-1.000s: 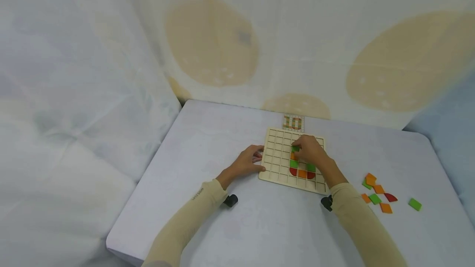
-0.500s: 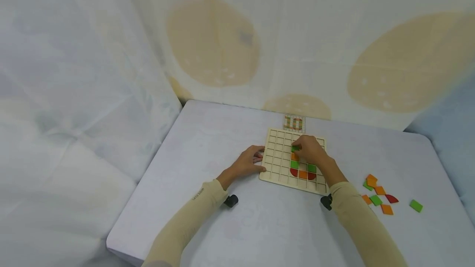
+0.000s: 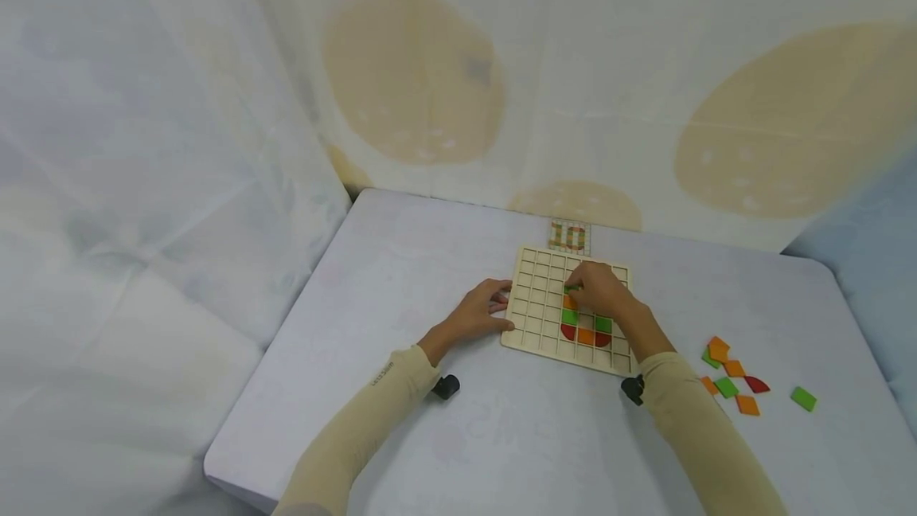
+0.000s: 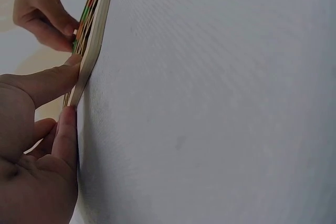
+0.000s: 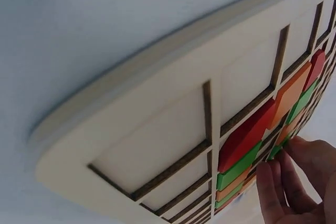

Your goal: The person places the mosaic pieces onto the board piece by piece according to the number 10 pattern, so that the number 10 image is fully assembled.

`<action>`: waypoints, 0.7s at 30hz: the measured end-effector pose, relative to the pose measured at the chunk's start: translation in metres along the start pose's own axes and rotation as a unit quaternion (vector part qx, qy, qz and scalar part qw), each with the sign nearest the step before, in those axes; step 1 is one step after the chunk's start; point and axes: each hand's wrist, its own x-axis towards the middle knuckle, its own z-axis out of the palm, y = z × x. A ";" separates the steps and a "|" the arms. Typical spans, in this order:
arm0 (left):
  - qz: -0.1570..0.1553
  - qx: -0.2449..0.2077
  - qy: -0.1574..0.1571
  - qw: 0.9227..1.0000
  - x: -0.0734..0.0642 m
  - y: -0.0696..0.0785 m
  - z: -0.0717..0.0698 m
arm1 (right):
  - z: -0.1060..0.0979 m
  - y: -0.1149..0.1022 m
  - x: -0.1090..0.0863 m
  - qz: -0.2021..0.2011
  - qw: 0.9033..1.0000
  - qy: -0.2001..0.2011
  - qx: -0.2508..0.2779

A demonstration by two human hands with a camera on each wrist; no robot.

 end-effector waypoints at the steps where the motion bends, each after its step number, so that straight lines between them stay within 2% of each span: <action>1: 0.000 0.001 0.000 1.000 0.000 0.000 0.000 | 0.000 0.001 -0.001 -0.005 1.000 0.002 -0.001; 6: 0.001 -0.002 -0.003 1.000 0.001 0.000 0.001 | -0.004 0.009 -0.011 0.000 0.999 0.033 0.008; 11: 0.004 0.007 -0.002 1.000 0.001 0.002 0.002 | -0.026 0.023 -0.030 0.037 0.997 0.064 0.017; 17: 0.003 0.011 -0.006 1.000 -0.002 0.004 0.001 | -0.051 0.051 -0.070 0.107 0.991 0.084 0.006; 21: 0.006 0.011 -0.003 1.000 -0.005 0.004 -0.001 | -0.064 0.070 -0.099 0.137 0.985 0.102 -0.008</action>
